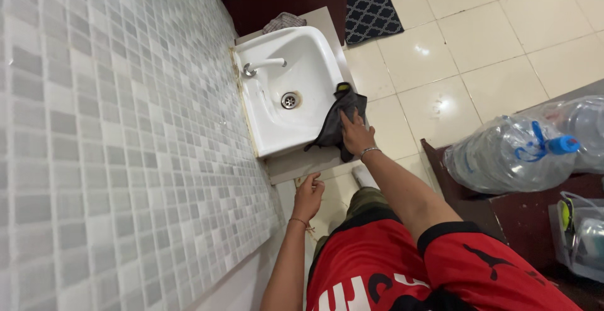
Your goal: The person wipes the exterior and interior surfaces of a small white ceramic sink using a black cloth.
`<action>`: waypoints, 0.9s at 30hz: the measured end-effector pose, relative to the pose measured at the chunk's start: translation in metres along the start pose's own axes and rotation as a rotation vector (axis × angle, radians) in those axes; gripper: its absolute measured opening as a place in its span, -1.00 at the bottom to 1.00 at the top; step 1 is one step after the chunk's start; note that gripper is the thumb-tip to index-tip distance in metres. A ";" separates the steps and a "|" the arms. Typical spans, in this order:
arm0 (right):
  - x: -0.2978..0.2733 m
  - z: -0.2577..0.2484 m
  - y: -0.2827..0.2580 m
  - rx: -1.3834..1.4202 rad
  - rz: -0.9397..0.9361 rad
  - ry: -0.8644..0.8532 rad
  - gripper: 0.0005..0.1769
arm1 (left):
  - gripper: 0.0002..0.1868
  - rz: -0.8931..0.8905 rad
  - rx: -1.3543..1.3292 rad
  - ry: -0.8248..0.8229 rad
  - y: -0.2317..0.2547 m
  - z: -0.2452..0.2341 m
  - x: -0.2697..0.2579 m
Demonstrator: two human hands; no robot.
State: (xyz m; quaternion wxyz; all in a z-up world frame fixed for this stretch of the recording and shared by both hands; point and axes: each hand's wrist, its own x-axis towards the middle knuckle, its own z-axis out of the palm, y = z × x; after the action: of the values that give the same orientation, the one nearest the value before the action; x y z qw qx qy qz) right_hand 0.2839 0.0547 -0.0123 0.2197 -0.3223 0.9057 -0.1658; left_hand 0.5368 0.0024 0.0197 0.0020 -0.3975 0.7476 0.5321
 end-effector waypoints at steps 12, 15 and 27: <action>0.155 -0.015 -0.022 -0.069 -0.013 0.062 -0.03 | -0.65 0.103 0.088 0.429 0.049 -0.061 0.149; 0.197 -0.028 -0.033 -0.108 -0.075 0.129 -0.03 | -0.70 0.151 0.310 0.524 0.070 -0.082 0.183; 0.308 -0.086 -0.091 -0.035 -0.156 0.207 -0.20 | -0.85 0.131 0.513 0.737 0.097 -0.092 0.251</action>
State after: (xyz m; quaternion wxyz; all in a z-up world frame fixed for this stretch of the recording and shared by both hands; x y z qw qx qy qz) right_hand 0.0722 -0.2010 0.0112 0.1057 -0.3768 0.8985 -0.1988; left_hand 0.3461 -0.2084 0.0299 -0.1993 -0.4990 0.8296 0.1518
